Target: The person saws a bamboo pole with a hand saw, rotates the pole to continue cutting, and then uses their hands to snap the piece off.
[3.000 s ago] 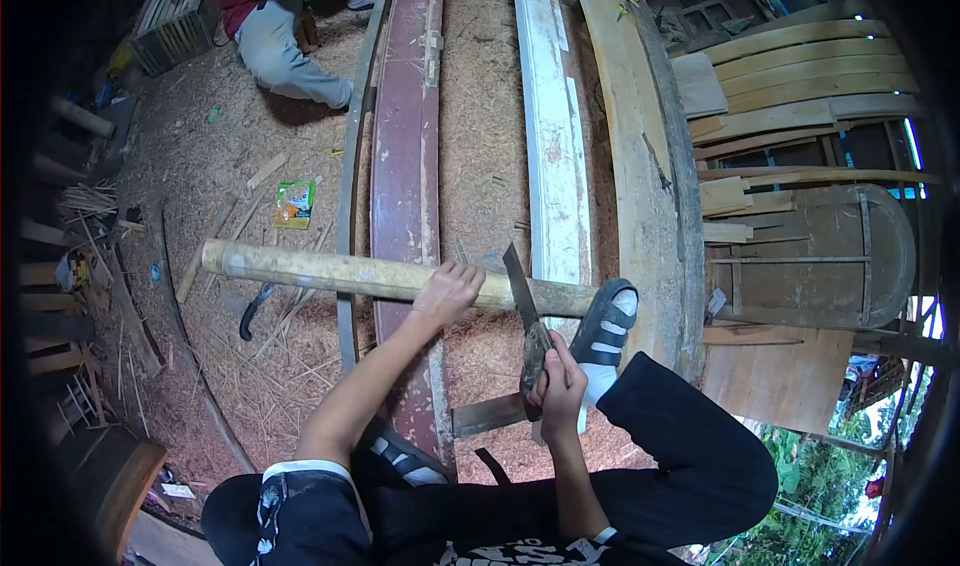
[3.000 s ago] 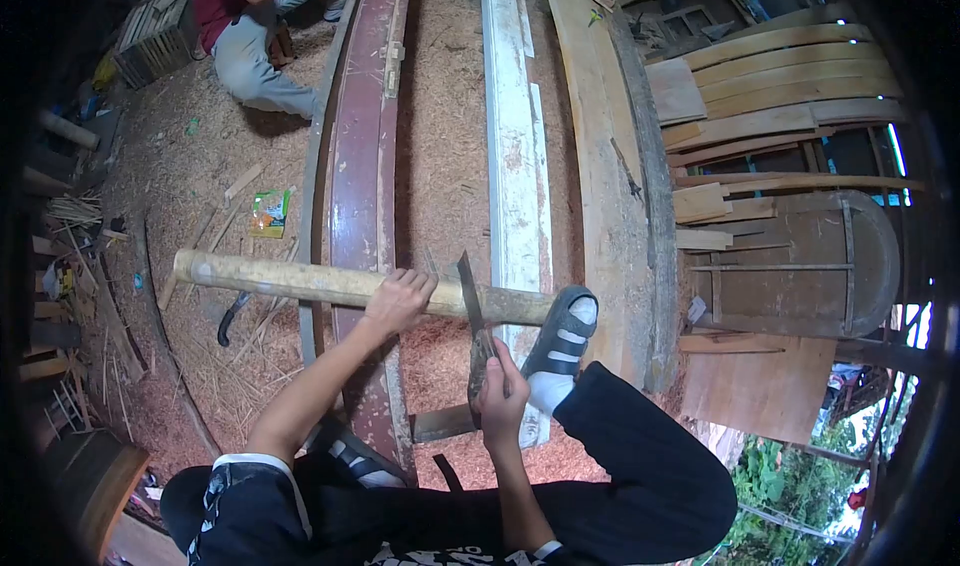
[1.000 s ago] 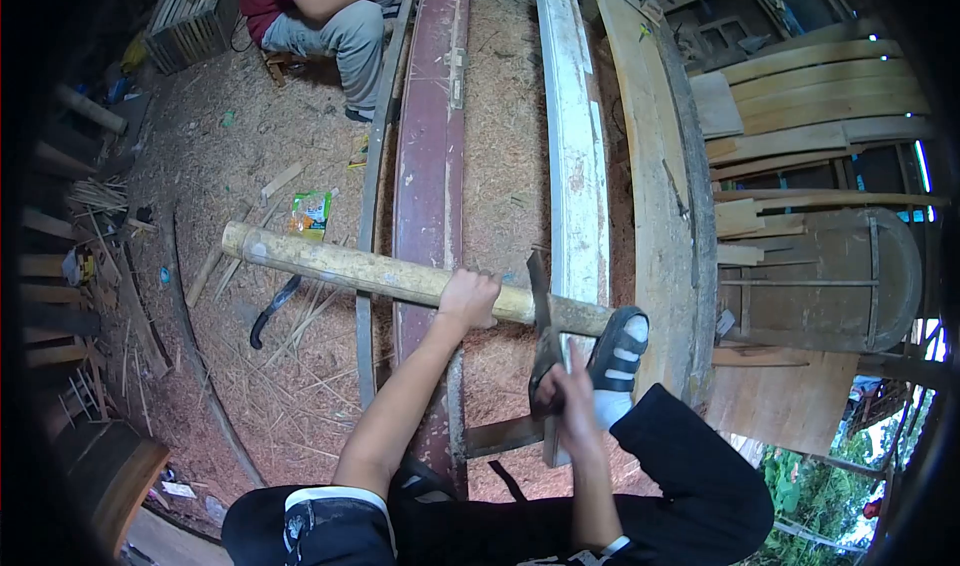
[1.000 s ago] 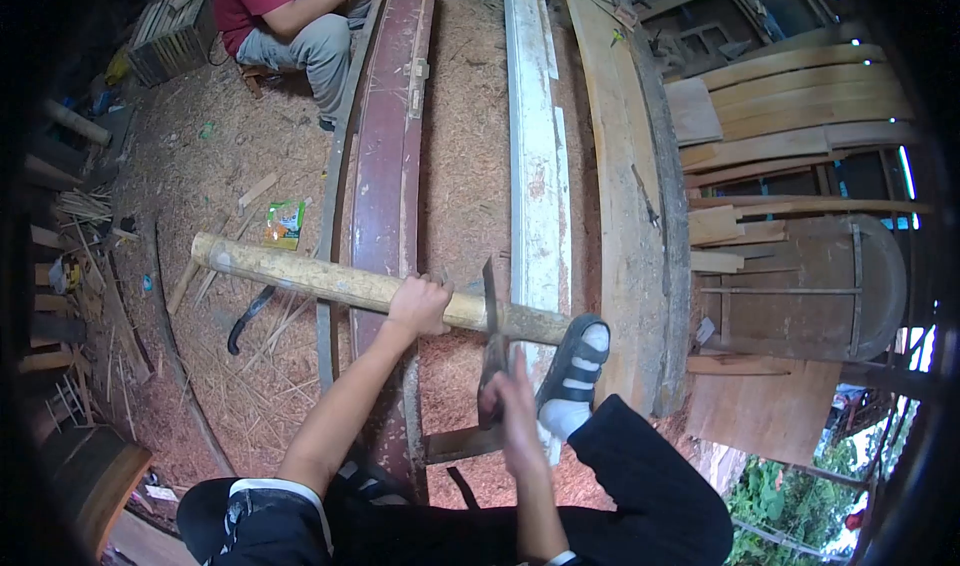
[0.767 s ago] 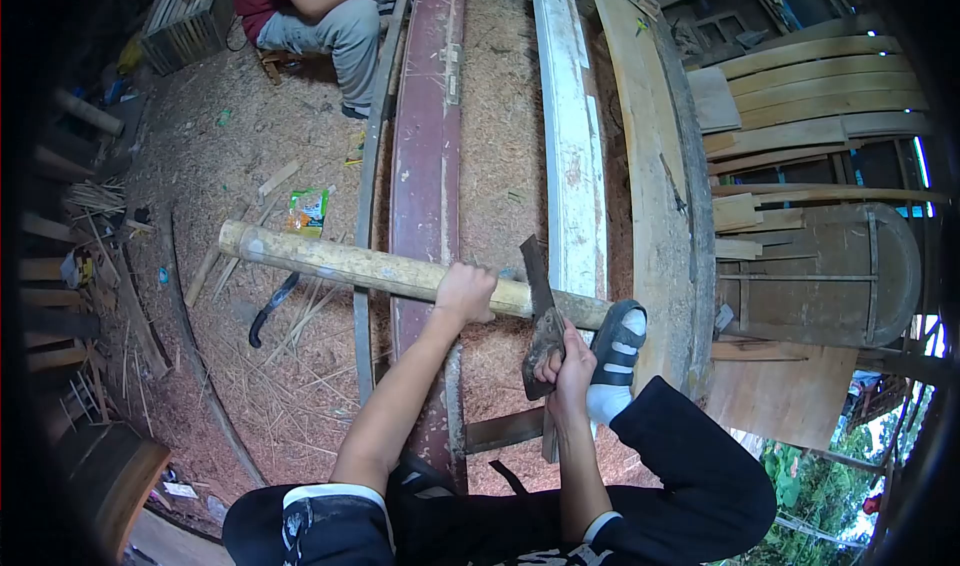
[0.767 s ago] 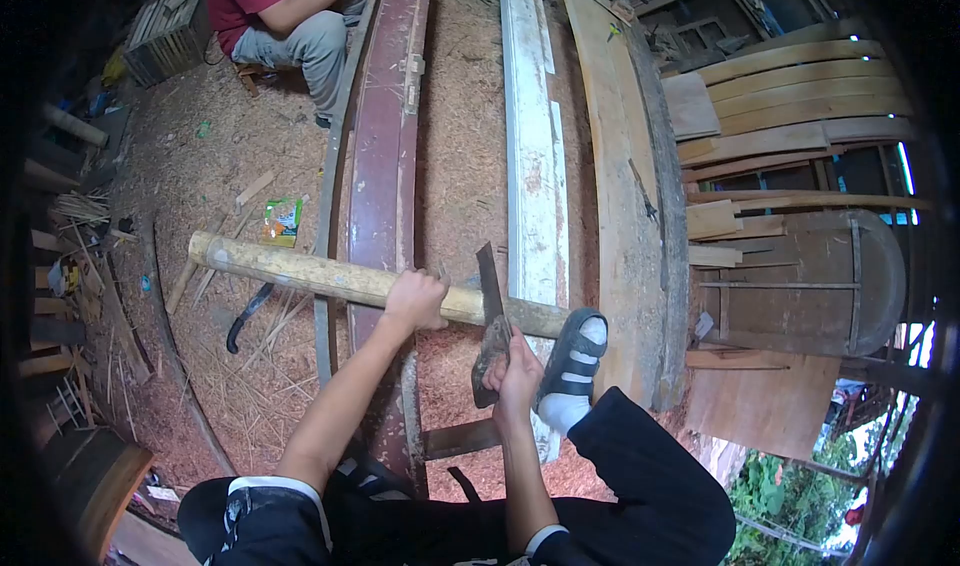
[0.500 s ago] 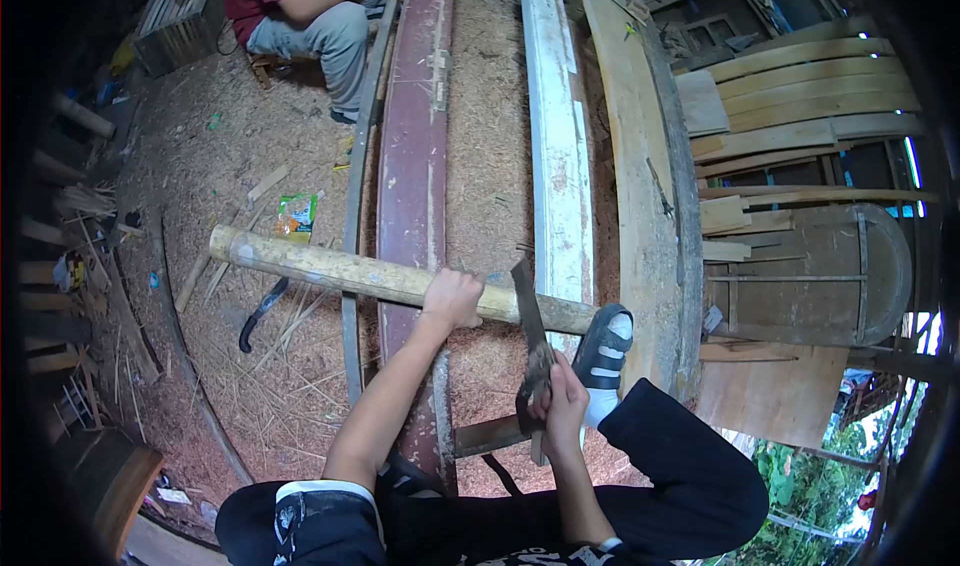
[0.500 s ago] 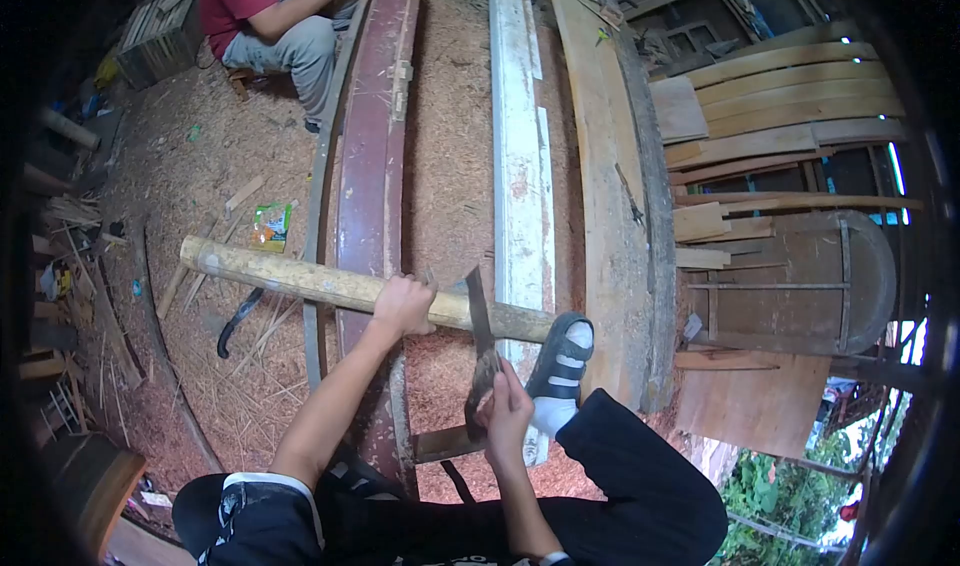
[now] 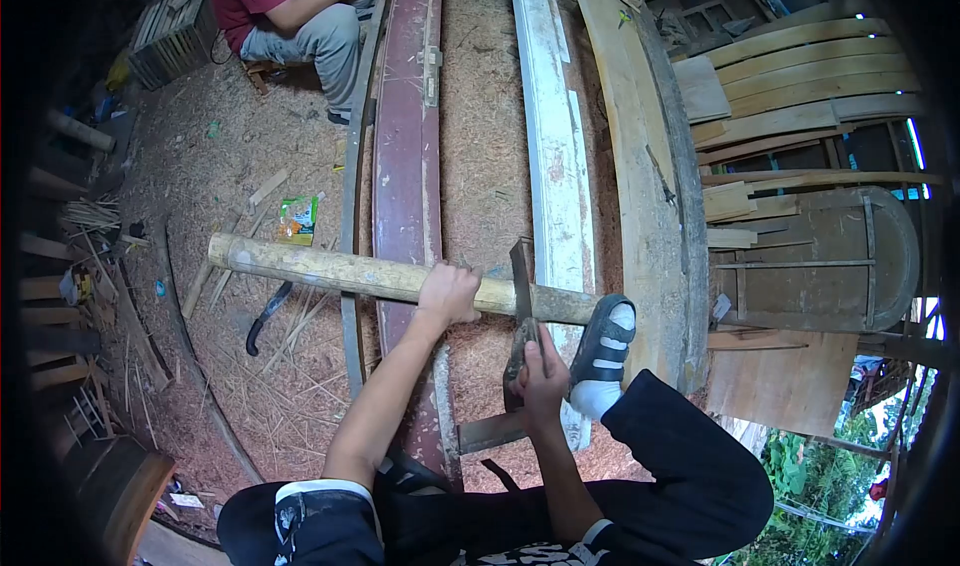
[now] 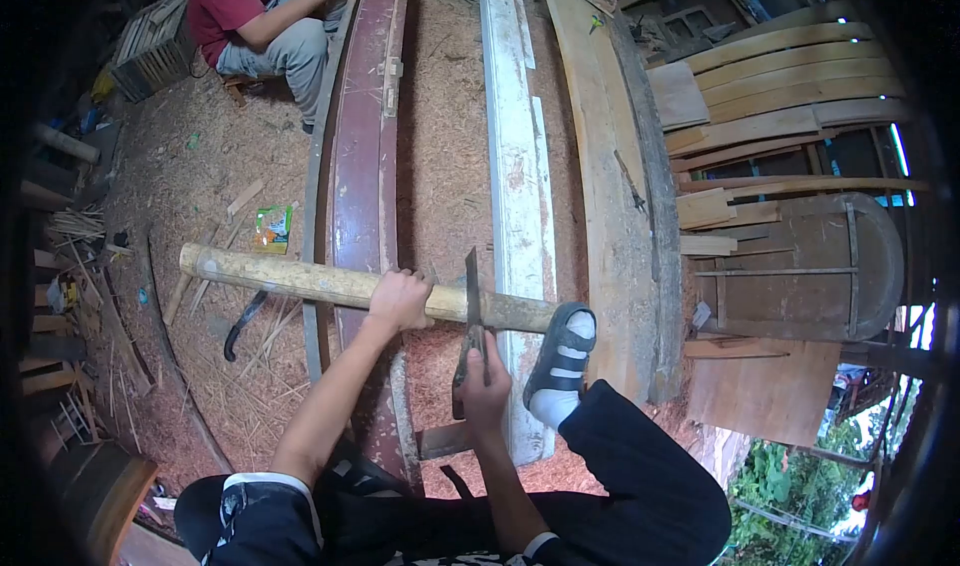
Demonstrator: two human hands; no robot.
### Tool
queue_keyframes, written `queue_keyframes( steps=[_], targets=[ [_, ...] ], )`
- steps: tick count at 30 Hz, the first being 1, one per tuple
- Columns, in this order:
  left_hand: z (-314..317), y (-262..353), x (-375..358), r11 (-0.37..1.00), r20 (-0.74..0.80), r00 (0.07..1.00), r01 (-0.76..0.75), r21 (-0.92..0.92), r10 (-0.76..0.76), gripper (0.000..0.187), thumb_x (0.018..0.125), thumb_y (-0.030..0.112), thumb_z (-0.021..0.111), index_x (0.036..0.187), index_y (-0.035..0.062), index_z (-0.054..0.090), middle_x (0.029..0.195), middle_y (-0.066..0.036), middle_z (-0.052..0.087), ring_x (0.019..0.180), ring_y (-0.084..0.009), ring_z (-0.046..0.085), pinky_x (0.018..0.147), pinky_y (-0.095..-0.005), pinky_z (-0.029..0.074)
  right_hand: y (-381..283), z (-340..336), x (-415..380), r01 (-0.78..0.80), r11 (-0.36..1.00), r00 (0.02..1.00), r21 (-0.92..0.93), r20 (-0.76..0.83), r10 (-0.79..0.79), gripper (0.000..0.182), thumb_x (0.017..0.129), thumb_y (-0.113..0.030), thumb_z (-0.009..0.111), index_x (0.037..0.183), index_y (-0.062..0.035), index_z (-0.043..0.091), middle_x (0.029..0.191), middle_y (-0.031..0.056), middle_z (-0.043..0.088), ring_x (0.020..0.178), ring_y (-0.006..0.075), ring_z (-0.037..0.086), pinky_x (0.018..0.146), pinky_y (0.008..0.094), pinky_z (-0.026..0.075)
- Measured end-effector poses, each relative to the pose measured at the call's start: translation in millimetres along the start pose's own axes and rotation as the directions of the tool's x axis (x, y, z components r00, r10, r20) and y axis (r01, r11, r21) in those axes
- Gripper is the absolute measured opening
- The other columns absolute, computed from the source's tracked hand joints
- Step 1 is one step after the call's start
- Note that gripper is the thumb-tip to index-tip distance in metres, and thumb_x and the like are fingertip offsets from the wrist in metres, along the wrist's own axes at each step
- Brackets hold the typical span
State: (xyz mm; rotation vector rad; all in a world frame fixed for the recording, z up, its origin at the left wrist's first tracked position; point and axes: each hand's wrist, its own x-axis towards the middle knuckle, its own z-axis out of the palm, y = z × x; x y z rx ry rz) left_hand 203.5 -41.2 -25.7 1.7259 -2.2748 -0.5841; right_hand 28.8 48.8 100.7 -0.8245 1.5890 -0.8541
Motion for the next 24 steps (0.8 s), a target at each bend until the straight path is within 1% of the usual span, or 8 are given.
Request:
queue_keyframes(
  steps=[2, 6, 8, 12, 14, 18, 19, 24],
  targets=[
    [1.7, -3.0, 1.1, 0.999, -0.022, 0.999, -0.028, 0.018, 0.028, 0.049, 0.058, 0.033, 0.083, 0.094, 0.0051, 0.063, 0.078, -0.013, 0.072, 0.074, -0.0286, 0.071, 0.07, -0.0384, 0.054, 1.3, -1.3, -3.3, 0.067, 0.997, 0.998, -0.044, 0.014, -0.067, 0.045, 0.103, -0.014, 0.051, 0.145, 0.0003, 0.045, 0.059, -0.0078, 0.031, 0.047, 0.0024, 0.027, 0.042, 0.0228, 0.026],
    [-2.7, 4.7, -1.5, 1.0, 0.026, 1.0, 0.002, -0.006, -0.001, 0.048, 0.059, 0.032, 0.083, 0.094, 0.0056, 0.064, 0.078, -0.013, 0.072, 0.074, -0.0283, 0.071, 0.07, -0.0384, 0.054, -17.3, -16.9, -36.4, -0.034, 0.999, 0.999, -0.024, 0.036, 0.035, 0.047, 0.103, -0.014, 0.052, 0.146, 0.0012, 0.042, 0.059, -0.0079, 0.032, 0.046, 0.0024, 0.027, 0.042, 0.0221, 0.025],
    [-4.4, 2.0, 3.7, 0.998, 0.113, 0.992, 0.054, 0.018, -0.056, 0.056, 0.058, 0.041, 0.085, 0.097, 0.0062, 0.066, 0.087, -0.013, 0.071, 0.086, -0.0301, 0.07, 0.076, -0.0412, 0.055, -7.2, -12.0, -16.3, -0.036, 0.999, 0.999, 0.028, 0.012, 0.036, 0.047, 0.103, -0.014, 0.051, 0.146, 0.0013, 0.042, 0.058, -0.0076, 0.033, 0.045, 0.0026, 0.028, 0.042, 0.022, 0.026],
    [-1.6, -2.5, 4.9, 1.0, 0.099, 0.995, 0.025, 0.015, -0.027, 0.058, 0.057, 0.044, 0.086, 0.098, 0.007, 0.067, 0.085, -0.013, 0.071, 0.085, -0.0308, 0.07, 0.077, -0.042, 0.055, -6.4, 6.2, 4.5, -0.042, 0.996, 0.999, 0.076, 0.0, 0.042, 0.044, 0.104, -0.015, 0.05, 0.145, -0.0001, 0.044, 0.059, -0.0081, 0.033, 0.046, 0.002, 0.031, 0.042, 0.0221, 0.027],
    [-3.2, 2.6, 3.2, 1.0, 0.115, 0.993, 0.025, 0.007, -0.025, 0.058, 0.058, 0.044, 0.086, 0.098, 0.007, 0.067, 0.085, -0.013, 0.071, 0.084, -0.0308, 0.07, 0.077, -0.0422, 0.055, 7.0, -7.9, -3.7, 0.076, 0.997, 0.996, -0.007, 0.057, -0.076, 0.045, 0.104, -0.016, 0.05, 0.145, -0.0001, 0.044, 0.058, -0.0085, 0.032, 0.046, 0.0017, 0.031, 0.042, 0.0218, 0.026],
    [-7.4, 1.1, 5.5, 0.999, 0.147, 0.988, 0.041, 0.033, -0.046, 0.058, 0.059, 0.044, 0.085, 0.099, 0.0067, 0.066, 0.086, -0.014, 0.071, 0.085, -0.0303, 0.07, 0.077, -0.0422, 0.055, -10.1, -17.8, -31.5, -0.005, 0.998, 1.0, -0.062, 0.002, 0.005, 0.043, 0.103, -0.014, 0.052, 0.143, -0.0007, 0.047, 0.06, -0.0095, 0.034, 0.046, 0.0011, 0.029, 0.042, 0.0213, 0.025],
    [-8.1, 1.5, 6.5, 0.999, 0.145, 0.989, 0.037, 0.038, -0.042, 0.058, 0.059, 0.044, 0.085, 0.099, 0.0067, 0.066, 0.086, -0.014, 0.071, 0.085, -0.0303, 0.07, 0.077, -0.0422, 0.055, -1.6, -21.0, -12.9, 0.023, 0.997, 0.999, -0.076, 0.026, -0.021, 0.043, 0.102, -0.015, 0.053, 0.142, 0.0008, 0.05, 0.074, -0.0054, 0.05, 0.053, 0.001, 0.04, 0.045, 0.0183, 0.032],
    [-8.9, -1.7, 5.4, 1.0, 0.115, 0.993, 0.017, 0.012, -0.018, 0.058, 0.059, 0.045, 0.085, 0.098, 0.0063, 0.066, 0.083, -0.014, 0.072, 0.081, -0.0305, 0.071, 0.074, -0.0418, 0.055, 12.9, 9.6, 16.7, 0.057, 0.997, 0.998, 0.058, 0.004, -0.058, 0.043, 0.102, -0.015, 0.052, 0.142, 0.002, 0.048, 0.07, -0.0039, 0.05, 0.05, 0.0027, 0.041, 0.042, 0.0204, 0.033]
  ],
)
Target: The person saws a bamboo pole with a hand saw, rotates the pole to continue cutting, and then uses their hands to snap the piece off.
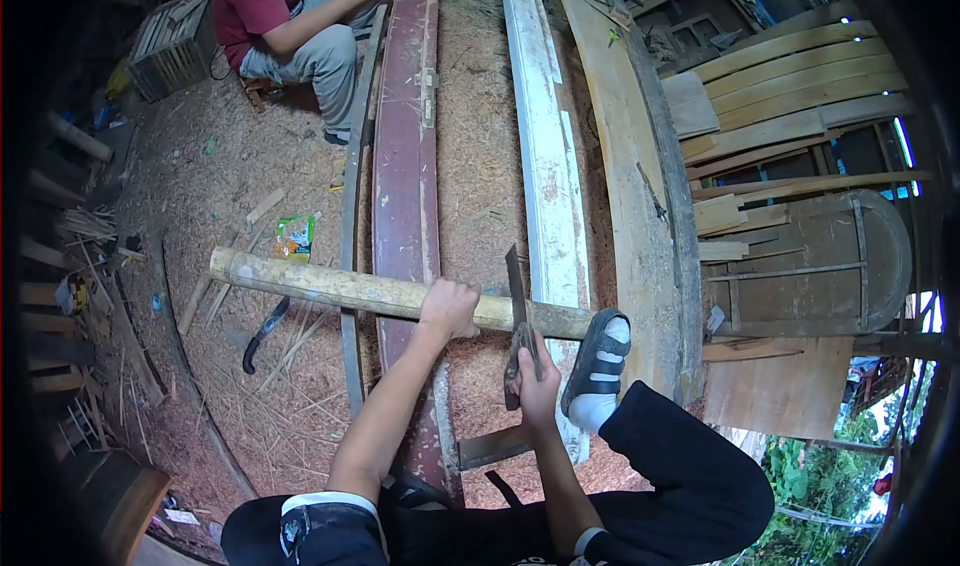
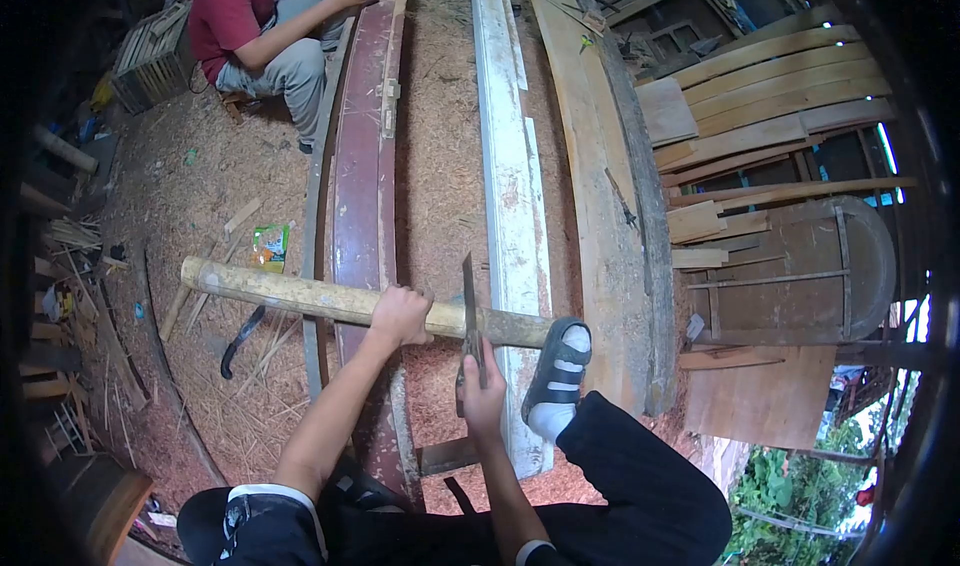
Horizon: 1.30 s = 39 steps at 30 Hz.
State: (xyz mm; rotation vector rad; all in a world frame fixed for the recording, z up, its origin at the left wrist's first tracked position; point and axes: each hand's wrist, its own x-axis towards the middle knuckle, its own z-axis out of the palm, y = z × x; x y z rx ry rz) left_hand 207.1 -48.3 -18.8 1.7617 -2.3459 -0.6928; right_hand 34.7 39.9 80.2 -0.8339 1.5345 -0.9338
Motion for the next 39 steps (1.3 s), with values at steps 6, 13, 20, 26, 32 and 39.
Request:
queue_keyframes(
  steps=[6, 13, 20, 26, 32, 39],
  targets=[
    [-2.1, 0.7, 2.0, 0.999, 0.024, 0.999, 0.038, -0.003, -0.038, 0.059, 0.059, 0.048, 0.085, 0.097, 0.0058, 0.068, 0.084, -0.014, 0.072, 0.081, -0.0308, 0.071, 0.074, -0.0411, 0.056, 5.7, -4.8, -26.0, 0.115, 0.981, 0.992, -0.158, -0.025, -0.12, 0.045, 0.101, -0.014, 0.053, 0.142, 0.005, 0.047, 0.086, -0.001, 0.059, 0.061, 0.0028, 0.045, 0.051, 0.0193, 0.036],
    [-12.7, -2.4, 6.9, 1.0, 0.065, 0.998, -0.003, 0.03, 0.001, 0.061, 0.057, 0.051, 0.086, 0.096, 0.0063, 0.069, 0.083, -0.013, 0.073, 0.08, -0.0303, 0.072, 0.071, -0.0418, 0.056, 5.4, -19.1, -41.0, 0.092, 0.976, 0.995, -0.196, -0.023, -0.098, 0.045, 0.1, -0.016, 0.056, 0.14, 0.0048, 0.049, 0.082, -0.0041, 0.054, 0.06, 0.0025, 0.043, 0.052, 0.0199, 0.036],
    [10.3, 6.5, -10.7, 0.993, -0.249, 0.965, -0.057, 0.105, 0.082, 0.061, 0.058, 0.039, 0.088, 0.103, 0.0083, 0.062, 0.093, -0.012, 0.07, 0.091, -0.0282, 0.068, 0.081, -0.0406, 0.053, 13.7, -10.7, -51.1, 0.016, 0.981, 0.998, -0.192, -0.06, -0.028, 0.043, 0.1, -0.017, 0.058, 0.138, 0.0027, 0.052, 0.084, -0.0034, 0.057, 0.062, 0.0025, 0.045, 0.052, 0.0197, 0.036],
    [19.1, 9.0, -12.8, 0.999, -0.159, 0.987, 0.027, 0.038, -0.02, 0.061, 0.056, 0.036, 0.088, 0.104, 0.0087, 0.06, 0.096, -0.011, 0.068, 0.094, -0.0278, 0.066, 0.083, -0.0403, 0.053, -2.6, -14.8, -55.9, -0.05, 0.996, 0.997, -0.08, -0.056, 0.046, 0.044, 0.101, -0.016, 0.055, 0.142, -0.0019, 0.05, 0.066, -0.0072, 0.046, 0.048, 0.0007, 0.036, 0.042, 0.0206, 0.028],
    [-4.2, 8.4, 1.1, 0.998, 0.073, 0.996, 0.047, -0.037, -0.044, 0.059, 0.058, 0.039, 0.087, 0.1, 0.0066, 0.062, 0.09, -0.012, 0.07, 0.091, -0.0279, 0.068, 0.081, -0.0397, 0.053, -12.8, -1.8, -44.0, -0.012, 0.998, 1.0, -0.066, -0.024, 0.011, 0.043, 0.102, -0.014, 0.054, 0.143, -0.0028, 0.05, 0.064, -0.0085, 0.043, 0.049, -0.0003, 0.033, 0.043, 0.0205, 0.026],
    [11.9, 0.1, -0.7, 0.997, -0.133, 0.988, -0.073, 0.002, 0.073, 0.053, 0.063, 0.031, 0.083, 0.102, 0.0031, 0.062, 0.088, -0.011, 0.071, 0.082, -0.0268, 0.071, 0.073, -0.0392, 0.055, -13.7, 3.2, -28.0, -0.006, 0.994, 1.0, -0.109, -0.017, 0.004, 0.045, 0.102, -0.015, 0.053, 0.145, -0.0024, 0.046, 0.06, -0.0075, 0.036, 0.049, 0.0014, 0.03, 0.045, 0.0208, 0.027]
  ],
)
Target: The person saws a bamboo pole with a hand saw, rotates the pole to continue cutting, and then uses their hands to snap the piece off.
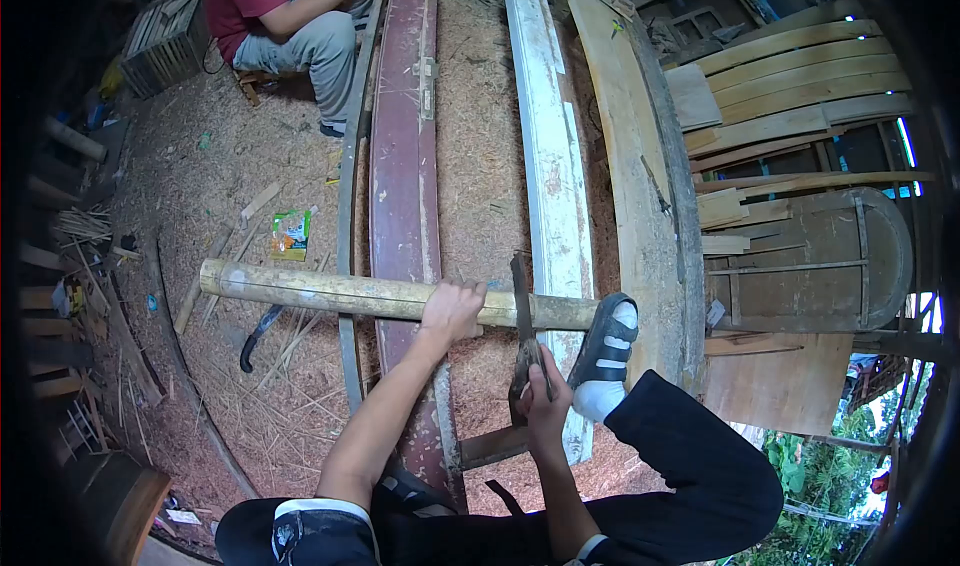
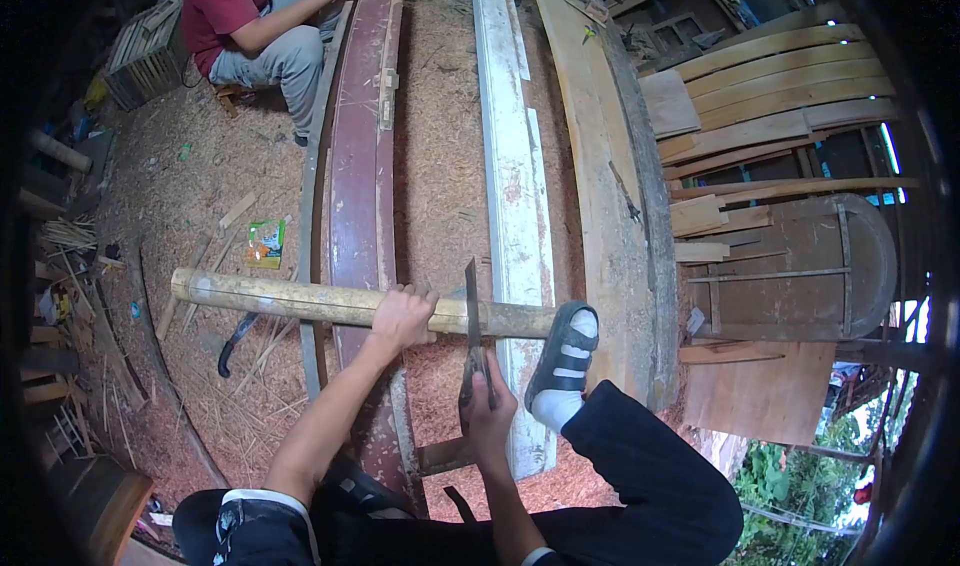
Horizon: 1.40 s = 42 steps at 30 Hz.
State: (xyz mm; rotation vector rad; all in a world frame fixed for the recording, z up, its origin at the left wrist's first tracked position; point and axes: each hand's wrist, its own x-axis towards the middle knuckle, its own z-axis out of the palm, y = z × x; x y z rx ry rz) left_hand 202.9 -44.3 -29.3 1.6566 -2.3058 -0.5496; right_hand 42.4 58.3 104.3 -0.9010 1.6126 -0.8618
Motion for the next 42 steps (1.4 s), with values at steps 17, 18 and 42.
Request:
queue_keyframes(
  steps=[17, 18, 42],
  targets=[
    [-16.7, 0.1, 9.3, 0.999, 0.128, 0.991, 0.047, -0.004, -0.046, 0.06, 0.059, 0.045, 0.085, 0.1, 0.0061, 0.064, 0.079, -0.014, 0.071, 0.078, -0.0308, 0.071, 0.07, -0.0416, 0.055, 27.8, -27.5, -13.5, 0.026, 1.0, 0.999, -0.008, 0.035, -0.026, 0.043, 0.104, -0.015, 0.05, 0.144, -0.0024, 0.047, 0.063, -0.0089, 0.038, 0.05, -0.0002, 0.031, 0.044, 0.02, 0.025],
    [-15.3, 2.5, 7.4, 0.999, 0.11, 0.993, 0.044, -0.007, -0.043, 0.06, 0.059, 0.045, 0.085, 0.1, 0.006, 0.064, 0.079, -0.014, 0.071, 0.078, -0.0309, 0.071, 0.07, -0.0418, 0.055, 47.7, -37.3, -27.7, 0.134, 0.987, 0.99, -0.092, 0.046, -0.13, 0.043, 0.104, -0.016, 0.05, 0.144, -0.0021, 0.047, 0.065, -0.0089, 0.04, 0.051, -0.0002, 0.033, 0.045, 0.0196, 0.026],
    [-17.0, -8.1, 17.4, 0.997, 0.167, 0.983, 0.075, 0.011, -0.075, 0.064, 0.057, 0.048, 0.086, 0.104, 0.008, 0.067, 0.08, -0.013, 0.071, 0.077, -0.0307, 0.071, 0.07, -0.0426, 0.056, 16.7, -17.4, -13.6, 0.067, 0.991, 0.995, -0.112, 0.079, -0.058, 0.044, 0.102, -0.02, 0.052, 0.141, 0.0017, 0.049, 0.075, -0.0048, 0.052, 0.056, 0.0022, 0.043, 0.048, 0.0198, 0.035]
  ],
)
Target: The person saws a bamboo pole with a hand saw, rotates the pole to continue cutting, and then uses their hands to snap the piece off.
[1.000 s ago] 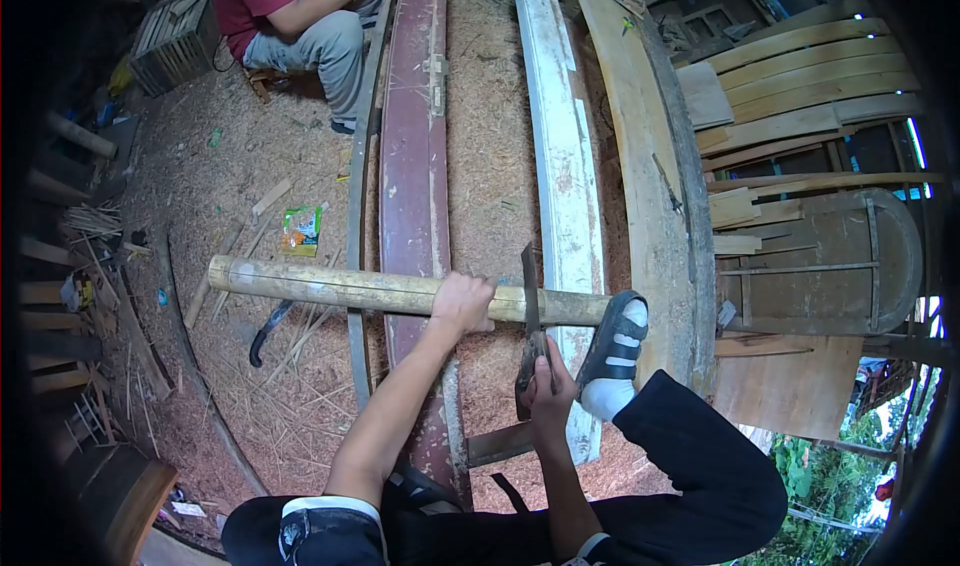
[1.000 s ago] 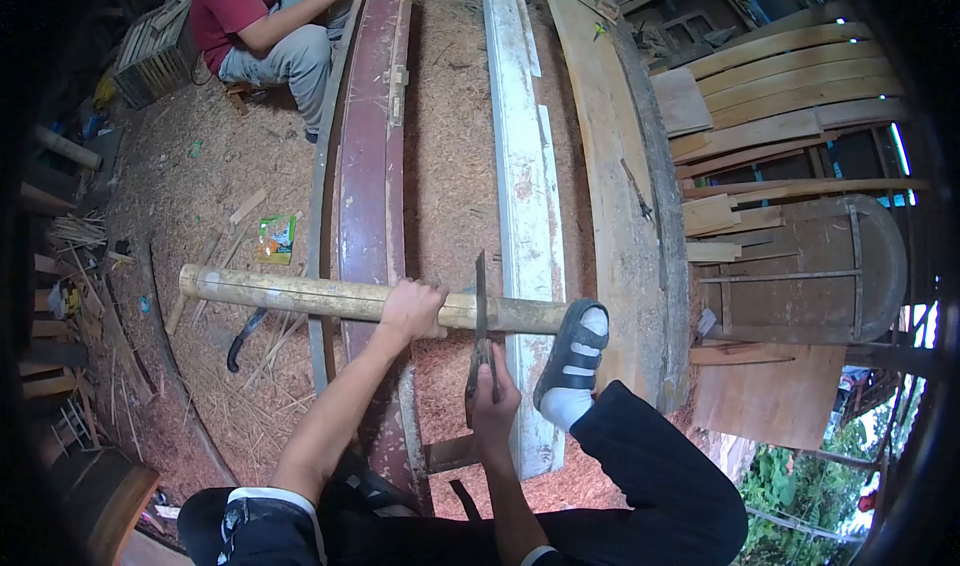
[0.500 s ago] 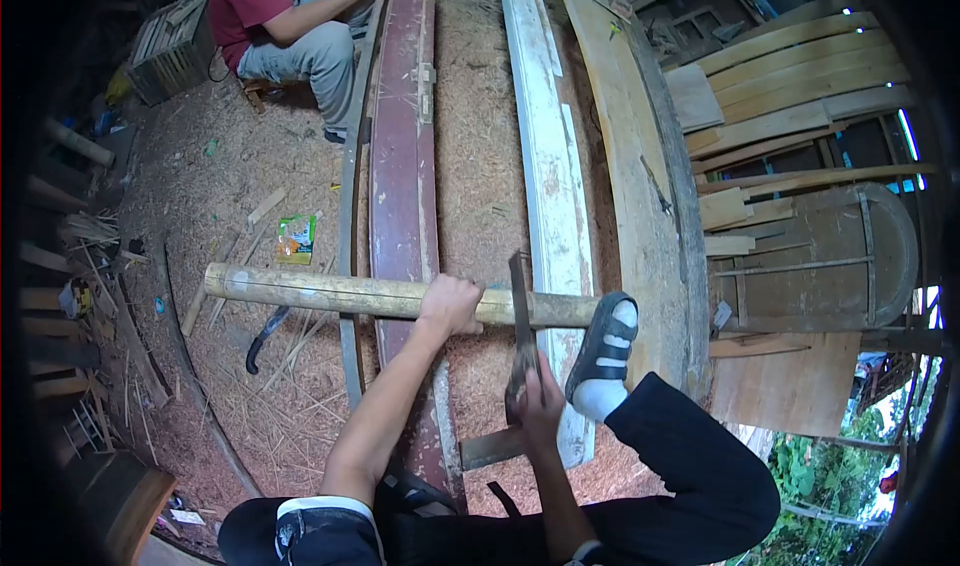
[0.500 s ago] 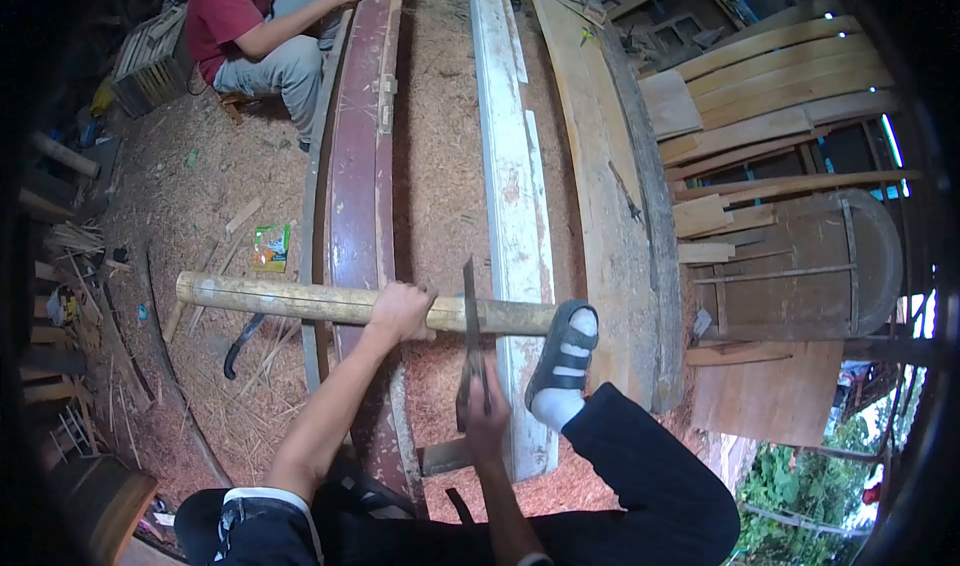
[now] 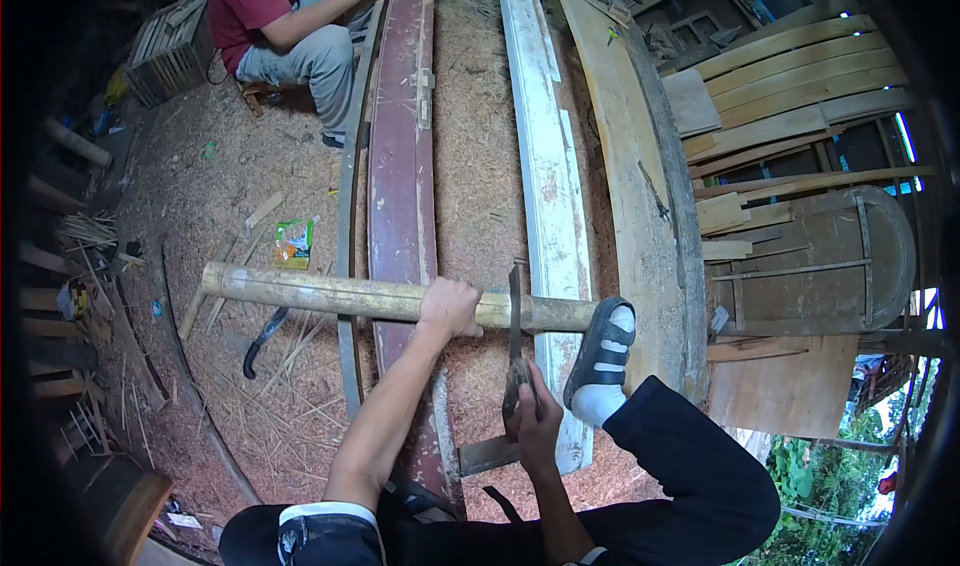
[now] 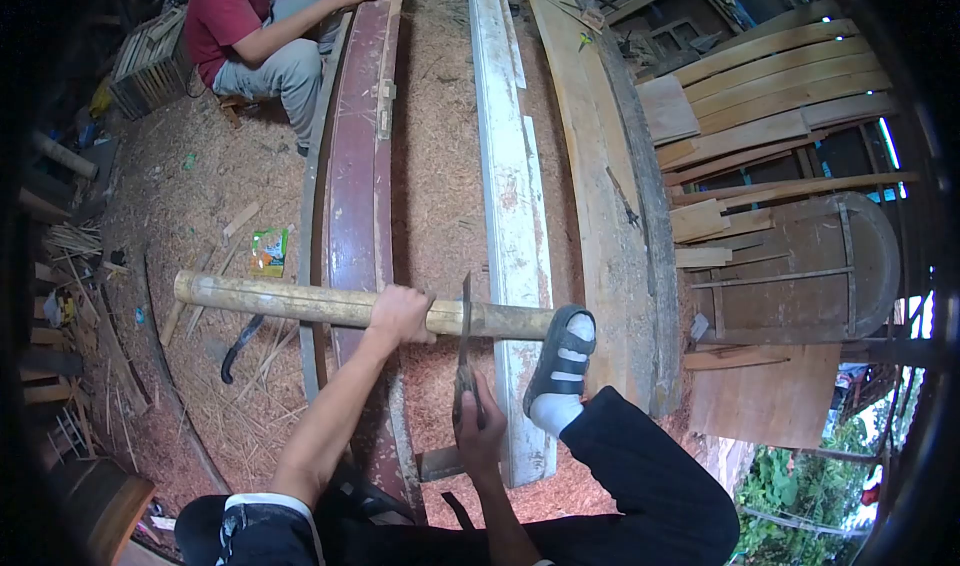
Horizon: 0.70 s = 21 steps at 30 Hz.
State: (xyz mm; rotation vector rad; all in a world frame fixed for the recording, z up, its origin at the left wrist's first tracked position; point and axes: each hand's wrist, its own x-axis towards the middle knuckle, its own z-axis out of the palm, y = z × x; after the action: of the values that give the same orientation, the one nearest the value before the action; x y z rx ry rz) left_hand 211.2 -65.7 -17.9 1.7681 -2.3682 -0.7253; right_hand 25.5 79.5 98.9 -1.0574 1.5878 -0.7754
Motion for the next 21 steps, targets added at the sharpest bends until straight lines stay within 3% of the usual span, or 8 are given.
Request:
queue_keyframes(
  steps=[2, 7, 9, 11, 13, 16, 19, 21],
  targets=[
    [9.7, 7.5, -4.2, 1.0, 0.059, 0.998, -0.017, -0.019, 0.019, 0.064, 0.058, 0.048, 0.086, 0.104, 0.0083, 0.067, 0.08, -0.013, 0.071, 0.077, -0.0307, 0.071, 0.07, -0.0426, 0.056, 2.1, -6.0, -6.2, -0.025, 1.0, 0.999, 0.018, -0.033, 0.026, 0.044, 0.103, -0.02, 0.051, 0.141, 0.0016, 0.05, 0.075, -0.0049, 0.052, 0.057, 0.002, 0.043, 0.049, 0.0198, 0.035],
    [2.1, 9.1, -7.5, 1.0, -0.016, 1.0, -0.004, 0.016, 0.004, 0.063, 0.06, 0.049, 0.084, 0.105, 0.0084, 0.067, 0.079, -0.013, 0.071, 0.076, -0.0298, 0.071, 0.068, -0.0418, 0.056, 0.7, -26.1, -21.8, -0.007, 0.999, 1.0, 0.047, -0.013, 0.007, 0.045, 0.103, -0.019, 0.052, 0.143, 0.0009, 0.048, 0.073, -0.0058, 0.05, 0.056, 0.0012, 0.043, 0.049, 0.0198, 0.034],
    [4.5, 9.8, -7.4, 1.0, -0.044, 0.999, -0.018, 0.011, 0.018, 0.063, 0.059, 0.049, 0.084, 0.104, 0.0083, 0.067, 0.08, -0.013, 0.071, 0.076, -0.0297, 0.071, 0.068, -0.0416, 0.056, 5.2, -18.0, 14.8, 0.028, 0.999, 0.999, 0.04, -0.022, -0.027, 0.045, 0.103, -0.019, 0.052, 0.143, 0.0012, 0.048, 0.073, -0.0054, 0.051, 0.053, 0.0009, 0.04, 0.048, 0.02, 0.033],
    [7.8, 8.4, -12.7, 1.0, -0.061, 0.998, -0.027, 0.009, 0.027, 0.063, 0.059, 0.049, 0.084, 0.104, 0.0083, 0.067, 0.08, -0.014, 0.071, 0.076, -0.0296, 0.071, 0.068, -0.0414, 0.056, -1.8, -2.5, 41.4, -0.059, 0.941, 0.998, 0.333, 0.024, 0.054, 0.043, 0.103, -0.018, 0.051, 0.142, 0.0014, 0.049, 0.078, -0.004, 0.055, 0.054, 0.0, 0.038, 0.048, 0.0193, 0.033],
    [1.5, 6.1, -7.3, 0.999, -0.016, 0.999, -0.044, 0.007, 0.044, 0.062, 0.059, 0.049, 0.085, 0.102, 0.0079, 0.067, 0.08, -0.013, 0.072, 0.076, -0.0303, 0.071, 0.069, -0.0422, 0.056, -4.2, 1.0, 32.1, -0.037, 0.95, 0.999, 0.311, 0.001, 0.038, 0.042, 0.103, -0.017, 0.051, 0.142, 0.0005, 0.05, 0.076, -0.0049, 0.053, 0.052, 0.0002, 0.036, 0.048, 0.0194, 0.032],
    [1.4, 8.3, -9.1, 1.0, -0.027, 0.999, -0.027, 0.015, 0.028, 0.061, 0.058, 0.049, 0.085, 0.101, 0.0079, 0.068, 0.081, -0.013, 0.072, 0.077, -0.0306, 0.072, 0.069, -0.0423, 0.057, -0.1, -15.2, -3.0, 0.032, 0.995, 0.999, 0.093, -0.032, -0.03, 0.042, 0.104, -0.02, 0.052, 0.14, 0.0005, 0.051, 0.068, -0.0065, 0.045, 0.048, 0.0017, 0.034, 0.043, 0.0211, 0.03],
    [1.2, 10.5, -10.8, 1.0, -0.016, 1.0, -0.013, -0.027, 0.013, 0.061, 0.059, 0.049, 0.085, 0.1, 0.0069, 0.067, 0.082, -0.014, 0.072, 0.077, -0.0307, 0.072, 0.07, -0.0427, 0.057, -22.4, 11.8, 46.8, 0.034, 0.99, 0.999, 0.139, -0.024, -0.031, 0.043, 0.103, -0.02, 0.053, 0.141, 0.0007, 0.051, 0.072, -0.0045, 0.052, 0.05, 0.0013, 0.036, 0.042, 0.0203, 0.03],
    [4.3, 8.9, -11.5, 0.999, -0.013, 0.999, -0.044, -0.007, 0.044, 0.06, 0.06, 0.049, 0.085, 0.1, 0.0067, 0.067, 0.082, -0.013, 0.072, 0.077, -0.0305, 0.072, 0.07, -0.0424, 0.057, -0.7, 14.1, 66.8, 0.026, 0.993, 0.999, 0.113, -0.044, -0.021, 0.043, 0.103, -0.02, 0.053, 0.141, 0.0005, 0.05, 0.072, -0.0046, 0.053, 0.05, 0.0011, 0.038, 0.042, 0.0198, 0.031]
  ],
)
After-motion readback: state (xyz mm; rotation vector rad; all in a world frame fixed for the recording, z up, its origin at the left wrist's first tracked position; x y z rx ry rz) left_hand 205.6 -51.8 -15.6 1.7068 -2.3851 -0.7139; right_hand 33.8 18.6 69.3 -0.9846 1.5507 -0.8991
